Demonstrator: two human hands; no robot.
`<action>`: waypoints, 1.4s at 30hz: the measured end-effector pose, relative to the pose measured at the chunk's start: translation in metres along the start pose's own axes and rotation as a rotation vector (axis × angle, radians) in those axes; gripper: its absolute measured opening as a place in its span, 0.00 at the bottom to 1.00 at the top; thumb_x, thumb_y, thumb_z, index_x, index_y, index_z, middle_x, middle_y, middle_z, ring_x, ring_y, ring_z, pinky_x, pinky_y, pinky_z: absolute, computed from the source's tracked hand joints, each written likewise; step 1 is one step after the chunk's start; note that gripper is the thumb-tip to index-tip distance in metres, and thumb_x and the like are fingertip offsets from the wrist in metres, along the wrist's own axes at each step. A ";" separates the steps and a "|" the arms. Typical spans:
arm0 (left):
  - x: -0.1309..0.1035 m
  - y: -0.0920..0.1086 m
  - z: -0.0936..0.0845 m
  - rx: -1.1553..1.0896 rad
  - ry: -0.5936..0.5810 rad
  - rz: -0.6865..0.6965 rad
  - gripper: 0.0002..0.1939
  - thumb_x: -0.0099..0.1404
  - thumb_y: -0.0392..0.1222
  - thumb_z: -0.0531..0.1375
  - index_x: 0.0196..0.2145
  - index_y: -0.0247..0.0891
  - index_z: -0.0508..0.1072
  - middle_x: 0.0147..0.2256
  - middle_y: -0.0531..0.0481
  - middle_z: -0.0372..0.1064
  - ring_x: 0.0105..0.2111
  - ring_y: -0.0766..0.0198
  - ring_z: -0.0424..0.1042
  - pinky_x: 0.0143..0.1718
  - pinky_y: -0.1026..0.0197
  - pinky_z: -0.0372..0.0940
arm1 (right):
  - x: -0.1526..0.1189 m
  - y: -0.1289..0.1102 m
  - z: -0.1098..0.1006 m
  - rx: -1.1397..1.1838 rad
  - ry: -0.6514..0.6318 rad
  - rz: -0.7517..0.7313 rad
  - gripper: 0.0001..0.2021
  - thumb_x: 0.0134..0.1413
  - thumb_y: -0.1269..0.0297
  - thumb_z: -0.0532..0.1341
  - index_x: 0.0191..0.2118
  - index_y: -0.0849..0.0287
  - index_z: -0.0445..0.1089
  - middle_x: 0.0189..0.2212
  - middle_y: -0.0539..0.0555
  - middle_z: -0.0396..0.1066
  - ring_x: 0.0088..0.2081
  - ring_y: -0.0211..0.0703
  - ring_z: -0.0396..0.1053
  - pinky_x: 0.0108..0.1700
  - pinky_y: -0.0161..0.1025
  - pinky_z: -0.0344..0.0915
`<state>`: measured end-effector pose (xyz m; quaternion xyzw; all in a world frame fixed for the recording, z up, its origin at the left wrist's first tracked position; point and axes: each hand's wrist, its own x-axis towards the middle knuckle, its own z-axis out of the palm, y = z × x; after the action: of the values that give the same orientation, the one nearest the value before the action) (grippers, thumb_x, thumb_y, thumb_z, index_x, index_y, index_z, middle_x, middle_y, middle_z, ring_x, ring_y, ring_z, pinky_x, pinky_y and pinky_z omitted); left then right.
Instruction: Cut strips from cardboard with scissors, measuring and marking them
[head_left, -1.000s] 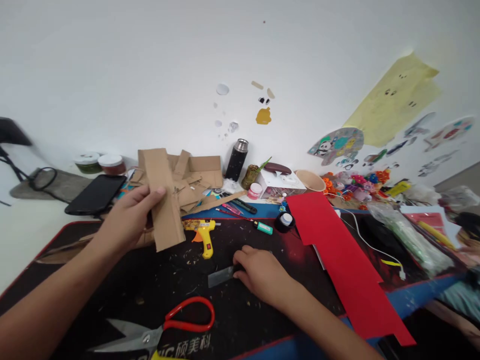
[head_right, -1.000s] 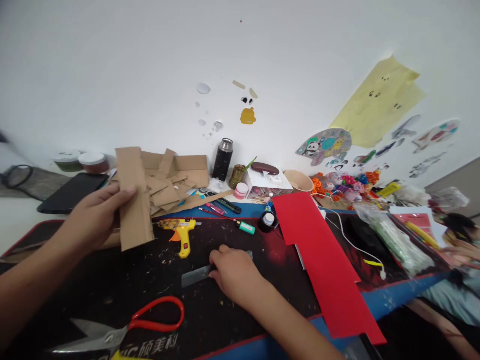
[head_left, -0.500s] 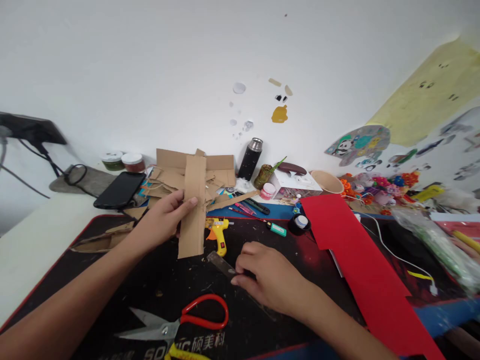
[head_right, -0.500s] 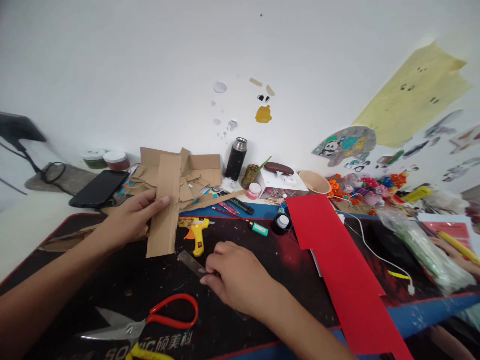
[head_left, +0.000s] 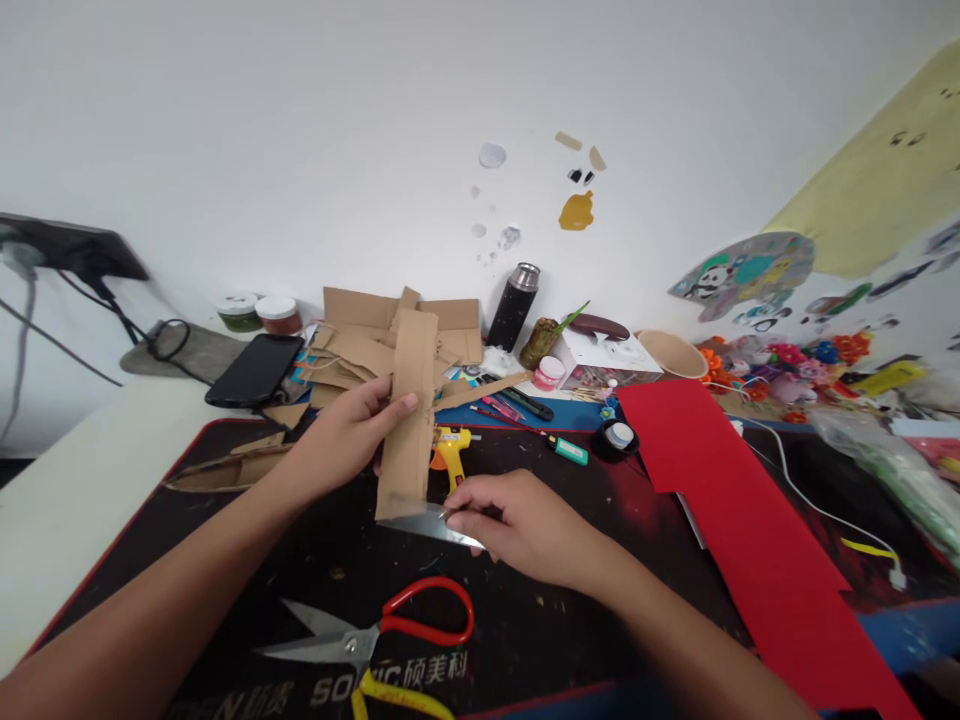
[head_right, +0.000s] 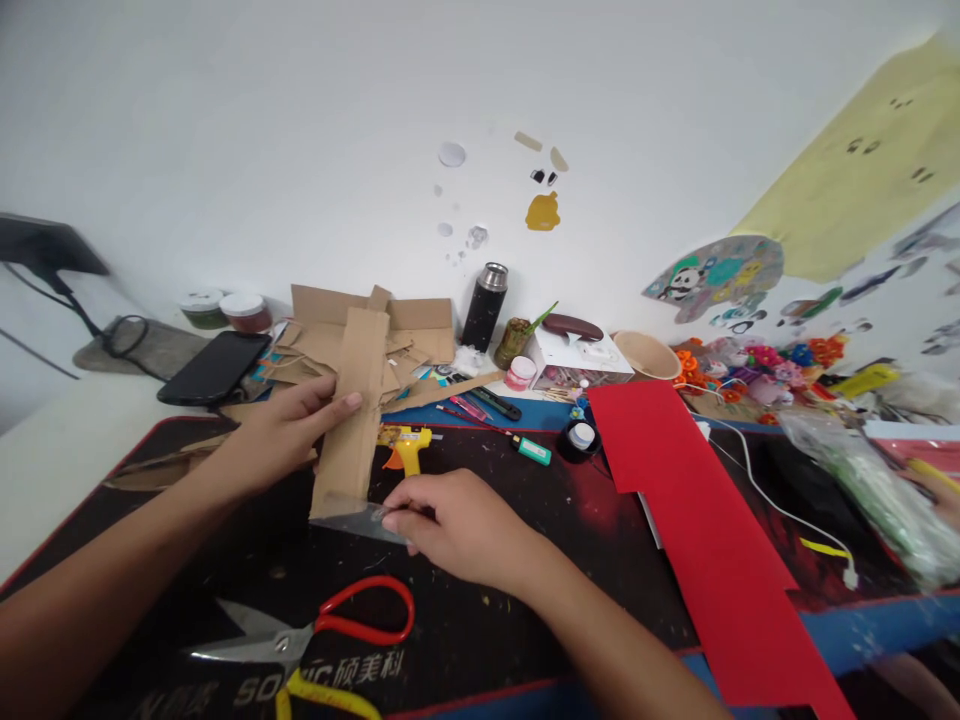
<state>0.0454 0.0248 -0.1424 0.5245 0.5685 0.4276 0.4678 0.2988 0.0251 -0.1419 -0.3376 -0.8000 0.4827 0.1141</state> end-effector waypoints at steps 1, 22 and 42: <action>-0.001 0.001 0.001 0.003 -0.007 -0.006 0.33 0.62 0.72 0.67 0.49 0.40 0.78 0.33 0.50 0.75 0.24 0.59 0.70 0.17 0.62 0.65 | 0.001 -0.001 0.000 -0.024 -0.004 -0.012 0.05 0.71 0.67 0.67 0.43 0.58 0.82 0.29 0.48 0.80 0.28 0.37 0.75 0.35 0.33 0.64; 0.002 -0.009 0.000 -0.014 -0.043 -0.019 0.27 0.67 0.67 0.66 0.49 0.41 0.80 0.32 0.50 0.78 0.23 0.60 0.70 0.20 0.62 0.63 | 0.013 -0.006 -0.003 -0.206 -0.023 -0.056 0.04 0.71 0.68 0.69 0.46 0.57 0.84 0.31 0.49 0.82 0.30 0.38 0.76 0.36 0.34 0.63; 0.006 -0.013 0.002 -0.080 -0.027 -0.054 0.28 0.62 0.65 0.70 0.49 0.41 0.82 0.39 0.46 0.84 0.32 0.51 0.79 0.27 0.58 0.70 | 0.016 -0.005 -0.002 -0.214 -0.028 -0.054 0.04 0.71 0.67 0.69 0.46 0.57 0.84 0.32 0.50 0.83 0.31 0.39 0.75 0.37 0.35 0.63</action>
<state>0.0448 0.0293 -0.1559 0.4955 0.5588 0.4301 0.5072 0.2857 0.0356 -0.1385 -0.3193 -0.8573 0.3960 0.0790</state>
